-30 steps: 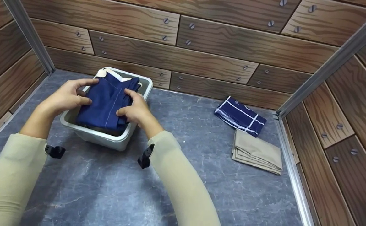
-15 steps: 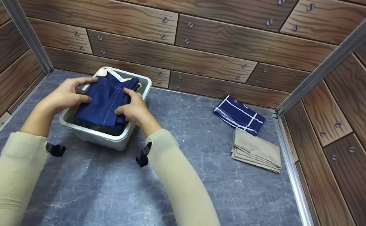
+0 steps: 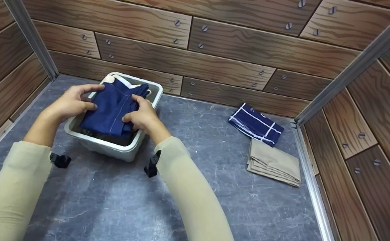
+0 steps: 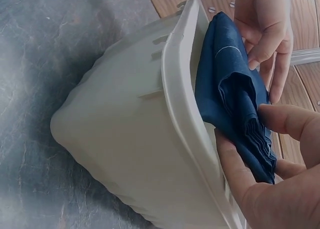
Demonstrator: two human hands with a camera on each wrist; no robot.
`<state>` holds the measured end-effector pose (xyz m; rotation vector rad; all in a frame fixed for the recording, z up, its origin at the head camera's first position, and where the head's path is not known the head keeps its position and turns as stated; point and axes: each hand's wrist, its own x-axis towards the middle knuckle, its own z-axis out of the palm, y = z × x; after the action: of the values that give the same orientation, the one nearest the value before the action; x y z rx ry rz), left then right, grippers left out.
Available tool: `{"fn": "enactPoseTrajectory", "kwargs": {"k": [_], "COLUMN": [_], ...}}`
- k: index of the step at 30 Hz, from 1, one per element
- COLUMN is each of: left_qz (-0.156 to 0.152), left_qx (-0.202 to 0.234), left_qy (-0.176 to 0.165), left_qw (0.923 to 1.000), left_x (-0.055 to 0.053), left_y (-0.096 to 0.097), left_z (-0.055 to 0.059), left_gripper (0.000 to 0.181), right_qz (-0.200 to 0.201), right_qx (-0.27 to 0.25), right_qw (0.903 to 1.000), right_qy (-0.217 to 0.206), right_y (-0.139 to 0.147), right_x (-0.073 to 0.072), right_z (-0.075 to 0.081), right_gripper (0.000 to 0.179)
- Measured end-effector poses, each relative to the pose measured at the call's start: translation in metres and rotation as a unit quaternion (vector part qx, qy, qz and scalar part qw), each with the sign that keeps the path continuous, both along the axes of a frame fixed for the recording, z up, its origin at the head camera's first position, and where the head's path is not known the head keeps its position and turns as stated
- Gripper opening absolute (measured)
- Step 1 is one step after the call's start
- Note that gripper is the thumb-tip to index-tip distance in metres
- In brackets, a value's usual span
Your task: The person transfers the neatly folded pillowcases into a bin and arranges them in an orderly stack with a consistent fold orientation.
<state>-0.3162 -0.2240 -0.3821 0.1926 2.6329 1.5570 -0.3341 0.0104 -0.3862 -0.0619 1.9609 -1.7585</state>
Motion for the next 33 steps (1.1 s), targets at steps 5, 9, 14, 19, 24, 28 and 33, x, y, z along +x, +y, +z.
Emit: {"fn": "enactPoseTrajectory", "kwargs": {"k": [5, 9, 14, 19, 24, 28, 33], "left_qz": [0.002, -0.003, -0.015, -0.013, -0.01, -0.009, -0.008], "left_qx": [-0.008, -0.009, -0.017, -0.019, -0.013, -0.012, -0.012], "left_qy": [0.002, 0.007, 0.014, 0.012, 0.005, 0.005, -0.005], "left_qw": [1.0, 0.9999, 0.9997, 0.9997, 0.9999, 0.9999, 0.9999], "left_x": [-0.001, -0.0029, -0.0051, -0.003, -0.0012, -0.0023, -0.003], "left_y": [0.0, 0.0017, 0.0034, 0.0023, 0.0, -0.0003, -0.0012], "left_z": [-0.0048, -0.0052, -0.0071, -0.0068, -0.0061, -0.006, -0.0068], "left_gripper": [0.071, 0.071, 0.07, 0.069, 0.069, 0.07, 0.071], "right_qz": [0.001, -0.002, -0.002, 0.003, 0.006, 0.008, 0.003], "right_qx": [-0.009, -0.01, -0.004, -0.016, -0.014, -0.011, -0.017], "right_qw": [1.0, 0.9999, 1.0, 0.9999, 0.9999, 0.9999, 0.9999], "right_qy": [0.0, 0.003, 0.001, -0.002, -0.003, -0.002, -0.003], "right_y": [0.0003, 0.0029, 0.0063, 0.0058, 0.0036, 0.0034, 0.0032], "right_x": [0.0001, -0.001, -0.0011, -0.0005, -0.0006, -0.0006, -0.0008], "right_z": [-0.0029, -0.0033, -0.0036, -0.0023, -0.0019, -0.0015, -0.0031], "right_gripper": [0.09, 0.089, 0.088, 0.088, 0.087, 0.087, 0.087]}}
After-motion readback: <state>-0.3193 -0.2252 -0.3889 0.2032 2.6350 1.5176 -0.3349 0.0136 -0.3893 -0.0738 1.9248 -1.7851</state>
